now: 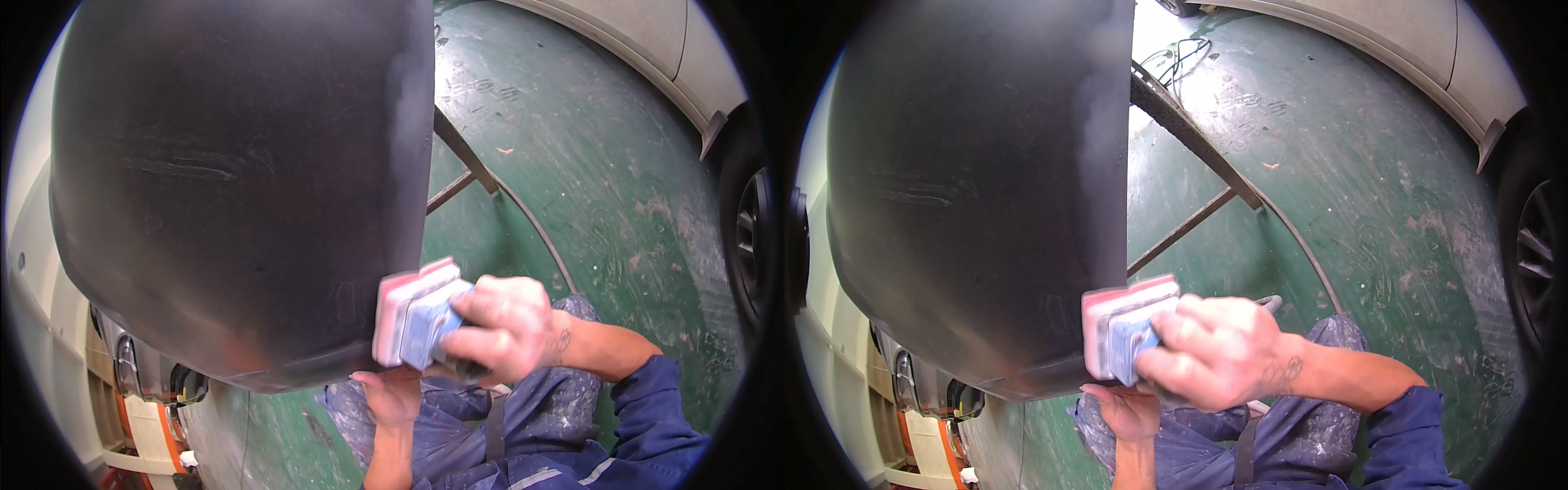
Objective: The person uses a handheld electric sander to smooth the surface of a large black car bumper. They move the sander across the curved exterior and along the edges, then flip the bumper to sand the interior side.
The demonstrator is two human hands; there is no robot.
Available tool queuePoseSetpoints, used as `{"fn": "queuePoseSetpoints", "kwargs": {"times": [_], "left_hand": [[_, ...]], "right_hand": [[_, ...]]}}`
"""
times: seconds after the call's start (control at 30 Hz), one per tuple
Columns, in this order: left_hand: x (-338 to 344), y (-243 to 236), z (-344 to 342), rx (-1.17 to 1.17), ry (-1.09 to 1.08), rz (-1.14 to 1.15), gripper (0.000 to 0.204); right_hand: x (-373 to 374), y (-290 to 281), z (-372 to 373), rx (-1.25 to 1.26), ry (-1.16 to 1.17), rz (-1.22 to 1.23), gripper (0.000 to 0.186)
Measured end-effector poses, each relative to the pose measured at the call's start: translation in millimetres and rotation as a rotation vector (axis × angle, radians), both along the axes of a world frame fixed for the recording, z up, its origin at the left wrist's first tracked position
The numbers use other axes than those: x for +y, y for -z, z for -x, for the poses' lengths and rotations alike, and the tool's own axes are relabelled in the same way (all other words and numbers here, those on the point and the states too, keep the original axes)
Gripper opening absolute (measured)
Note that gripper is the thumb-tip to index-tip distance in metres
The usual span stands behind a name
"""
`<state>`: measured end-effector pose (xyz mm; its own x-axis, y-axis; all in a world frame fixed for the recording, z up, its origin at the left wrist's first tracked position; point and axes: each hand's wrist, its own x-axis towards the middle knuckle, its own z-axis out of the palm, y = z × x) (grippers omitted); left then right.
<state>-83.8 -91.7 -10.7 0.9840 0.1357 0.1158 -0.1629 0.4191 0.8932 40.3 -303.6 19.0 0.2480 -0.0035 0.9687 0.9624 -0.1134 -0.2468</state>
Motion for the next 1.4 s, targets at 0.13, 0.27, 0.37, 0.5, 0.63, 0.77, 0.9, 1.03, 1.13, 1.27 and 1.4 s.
{"fn": "queuePoseSetpoints", "kwargs": {"times": [0.13, 0.27, 0.37, 0.5, 0.63, 0.77, 0.9, 1.03, 1.13, 1.27, 1.4], "left_hand": [[18.9, 11.8, 0.5, -0.074, 0.149, 0.117, 0.088], [-8.8, -3.8, 0.5, 0.093, -0.156, -0.094, 0.093], [-8.3, -3.8, -0.3, 0.124, -0.144, -0.097, 0.094], [10.1, 9.4, 7.0, 0.103, -0.096, 0.041, 0.097], [17.0, 17.8, 2.9, 0.009, 0.024, 0.163, 0.096], [-10.3, -9.0, -3.8, 0.103, -0.078, -0.1, 0.095], [-7.8, -1.6, -3.3, 0.087, -0.14, -0.06, 0.089], [9.2, 10.5, 3.2, 0.051, -0.172, -0.012, 0.078], [6.4, 7.2, -0.6, 0.111, -0.223, -0.009, 0.079], [9.5, 10.0, -1.0, 0.062, -0.193, 0.019, 0.073], [9.7, 7.3, -1.2, 0.066, -0.202, 0.012, 0.068]], "right_hand": [[-4.2, -7.1, -2.5, 0.074, -0.043, -0.039, 0.051], [2.0, 11.5, 13.7, 0.002, -0.061, 0.1, 0.044], [1.5, 13.6, 10.2, -0.022, -0.054, 0.096, 0.045], [-0.2, 0.0, -8.8, 0.017, -0.056, -0.053, 0.061], [-0.4, 3.0, -6.3, 0.076, -0.089, -0.075, 0.059], [12.7, 30.8, 14.5, 0.018, -0.063, -0.024, 0.047], [8.9, 23.6, 0.8, 0.025, -0.066, -0.054, 0.048], [-8.8, -2.8, -29.6, 0.086, -0.007, -0.11, 0.062], [-13.8, -8.9, -30.2, 0.167, 0.037, -0.112, 0.07], [3.9, 7.5, -14.2, 0.086, -0.017, -0.119, 0.068], [-9.0, -6.8, -35.0, 0.099, 0.016, -0.164, 0.057]]}}
